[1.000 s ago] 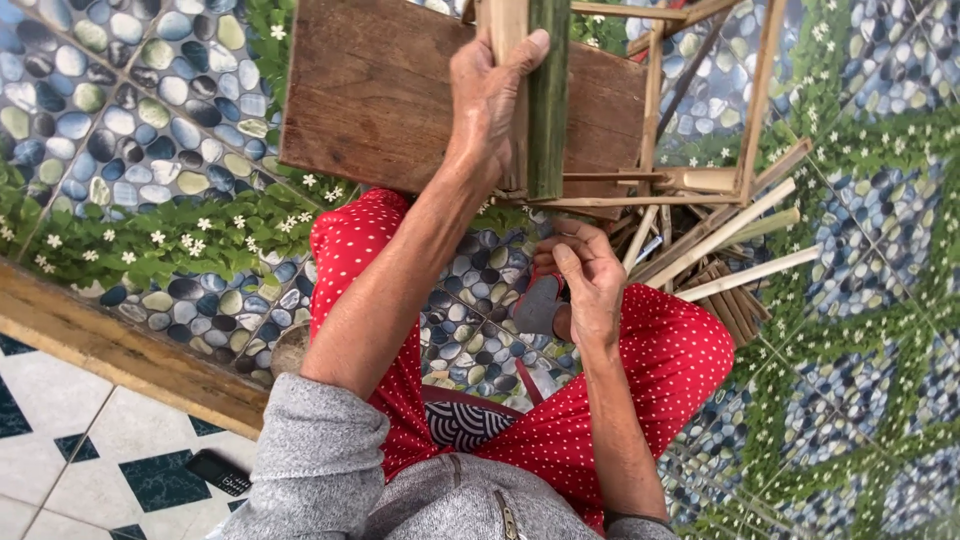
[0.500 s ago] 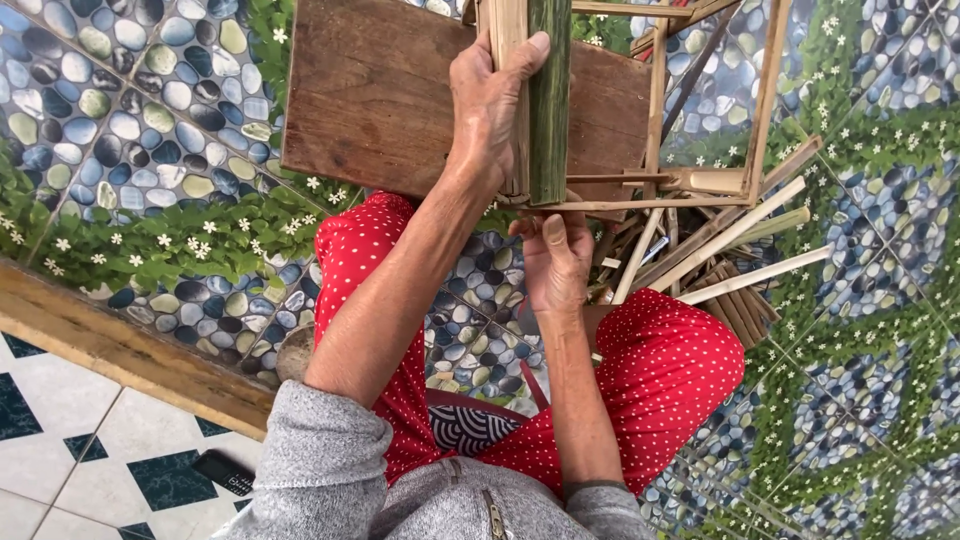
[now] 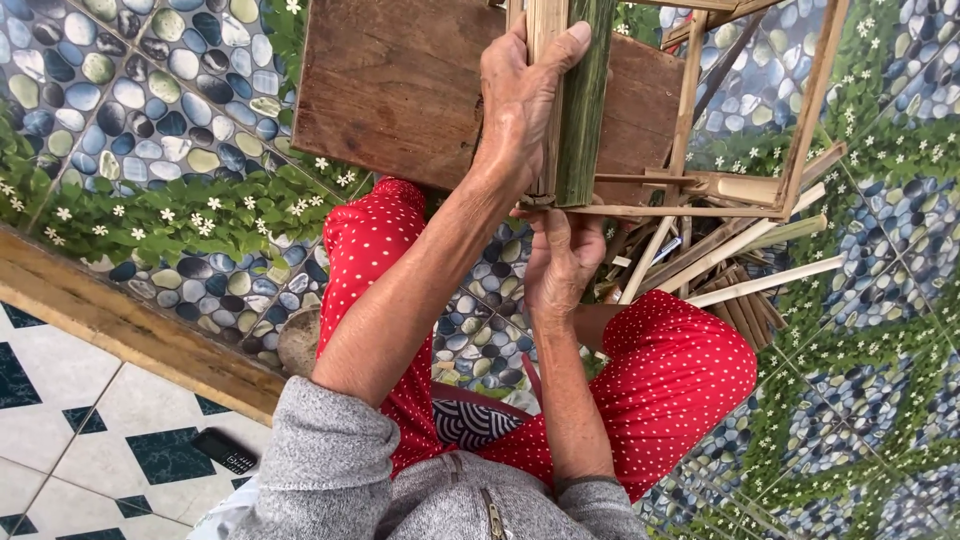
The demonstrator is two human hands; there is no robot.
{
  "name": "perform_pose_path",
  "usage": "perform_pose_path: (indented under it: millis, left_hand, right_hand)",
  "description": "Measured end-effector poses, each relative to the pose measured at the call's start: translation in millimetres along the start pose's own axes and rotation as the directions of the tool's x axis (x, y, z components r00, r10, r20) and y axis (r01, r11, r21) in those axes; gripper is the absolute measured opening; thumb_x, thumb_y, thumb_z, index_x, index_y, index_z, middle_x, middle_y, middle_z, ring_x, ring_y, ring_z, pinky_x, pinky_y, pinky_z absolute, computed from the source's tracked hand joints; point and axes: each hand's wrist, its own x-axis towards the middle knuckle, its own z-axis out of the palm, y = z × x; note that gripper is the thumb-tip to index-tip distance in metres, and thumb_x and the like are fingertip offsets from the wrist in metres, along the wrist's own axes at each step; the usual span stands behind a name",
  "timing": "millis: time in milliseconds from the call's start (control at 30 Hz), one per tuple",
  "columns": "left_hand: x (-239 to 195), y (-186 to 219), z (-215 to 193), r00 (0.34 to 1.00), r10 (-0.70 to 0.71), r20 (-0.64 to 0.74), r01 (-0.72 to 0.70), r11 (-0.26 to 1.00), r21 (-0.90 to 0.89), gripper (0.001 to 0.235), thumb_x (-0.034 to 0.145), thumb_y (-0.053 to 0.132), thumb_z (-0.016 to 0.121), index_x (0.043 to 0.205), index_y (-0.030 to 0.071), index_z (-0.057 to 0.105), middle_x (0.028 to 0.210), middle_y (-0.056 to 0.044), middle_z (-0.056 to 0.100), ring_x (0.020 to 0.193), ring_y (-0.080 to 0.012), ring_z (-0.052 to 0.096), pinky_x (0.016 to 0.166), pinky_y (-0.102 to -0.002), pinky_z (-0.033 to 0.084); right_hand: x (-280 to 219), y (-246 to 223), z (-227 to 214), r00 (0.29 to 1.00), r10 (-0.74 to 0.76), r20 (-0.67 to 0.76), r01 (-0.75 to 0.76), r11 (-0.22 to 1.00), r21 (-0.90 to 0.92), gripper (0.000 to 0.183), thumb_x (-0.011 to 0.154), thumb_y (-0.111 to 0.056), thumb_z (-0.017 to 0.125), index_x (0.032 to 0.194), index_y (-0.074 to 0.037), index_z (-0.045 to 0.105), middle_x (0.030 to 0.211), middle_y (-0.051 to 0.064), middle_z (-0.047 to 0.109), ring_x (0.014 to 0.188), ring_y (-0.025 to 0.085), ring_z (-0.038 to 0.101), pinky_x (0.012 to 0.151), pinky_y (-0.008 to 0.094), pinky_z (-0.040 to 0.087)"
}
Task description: The person splits a green bamboo stalk into thin strips using a knife and a wooden block. They then assemble these strips into a small rectangular bamboo frame, fitting the pieces together by hand.
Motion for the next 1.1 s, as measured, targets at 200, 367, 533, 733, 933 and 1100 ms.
perform_pose_path:
  millis: [200, 367, 533, 733, 933, 1100]
  left_hand:
    - [1, -1, 0, 0.997, -0.072, -0.026, 0.073, 0.997, 0.034, 0.038, 0.085, 0.020, 0.074, 0.114, -0.004, 0.066, 0.094, -0.017, 0.075, 0.072, -0.0255, 0.077, 0.068, -0.035, 0.069]
    - [0, 2, 0, 0.998, -0.053, 0.016, 0.053, 0.997, -0.062, 0.041, 0.082, 0.022, 0.077, 0.109, -0.005, 0.064, 0.085, -0.019, 0.074, 0.066, -0.0295, 0.077, 0.059, -0.041, 0.069]
    - [1, 2, -2, 0.997, -0.076, 0.030, 0.078, 0.995, -0.056, 0.039, 0.084, 0.017, 0.076, 0.113, -0.005, 0.062, 0.087, -0.020, 0.075, 0.065, -0.0300, 0.077, 0.061, -0.039, 0.069]
    - [6, 1, -9, 0.994, -0.107, -0.012, 0.107, 0.994, 0.037, 0.058, 0.081, 0.020, 0.080, 0.131, -0.004, 0.062, 0.096, -0.013, 0.073, 0.078, -0.0239, 0.073, 0.069, -0.037, 0.069]
    - [2, 12, -6, 0.992, -0.128, -0.016, 0.128, 0.989, 0.074, 0.057, 0.077, 0.021, 0.080, 0.127, -0.004, 0.065, 0.092, -0.011, 0.073, 0.072, -0.0197, 0.069, 0.063, -0.036, 0.067]
    - [1, 17, -9, 0.985, -0.171, -0.008, 0.171, 0.983, 0.070, 0.070, 0.067, 0.030, 0.087, 0.123, -0.004, 0.064, 0.094, -0.014, 0.074, 0.070, -0.0232, 0.073, 0.063, -0.041, 0.069]
  right_hand:
    - [-25, 43, -49, 0.977, 0.180, -0.113, -0.195, 0.969, -0.148, 0.023, 0.110, -0.028, 0.051, 0.107, -0.008, 0.061, 0.101, 0.012, 0.063, 0.089, 0.024, 0.065, 0.075, 0.038, 0.062]
    - [-19, 102, -99, 0.862, 0.401, -0.309, -0.427, 0.904, -0.020, 0.026, 0.101, -0.024, 0.065, 0.104, 0.001, 0.067, 0.091, 0.017, 0.071, 0.080, 0.026, 0.072, 0.071, 0.036, 0.063]
    - [-13, 66, -80, 0.895, 0.294, -0.336, -0.349, 0.930, -0.116, 0.025, 0.103, -0.027, 0.062, 0.102, -0.003, 0.066, 0.085, 0.011, 0.069, 0.078, 0.024, 0.071, 0.068, 0.036, 0.063]
    - [23, -12, -88, 0.825, -0.108, -0.555, -0.090, 0.944, -0.316, 0.019, 0.101, -0.026, 0.065, 0.110, -0.010, 0.066, 0.079, 0.001, 0.066, 0.071, 0.016, 0.065, 0.069, 0.032, 0.061]
    - [86, -108, -140, 0.829, -0.134, -0.543, -0.283, 0.737, -0.614, 0.051, 0.088, 0.006, 0.065, 0.135, -0.005, 0.049, 0.127, 0.011, 0.062, 0.113, 0.023, 0.069, 0.099, 0.037, 0.063]
    - [116, -107, -149, 0.863, 0.103, -0.494, -0.478, 0.482, -0.735, 0.059, 0.092, -0.004, 0.079, 0.137, 0.015, 0.045, 0.151, 0.033, 0.037, 0.108, 0.033, 0.076, 0.092, 0.034, 0.072]
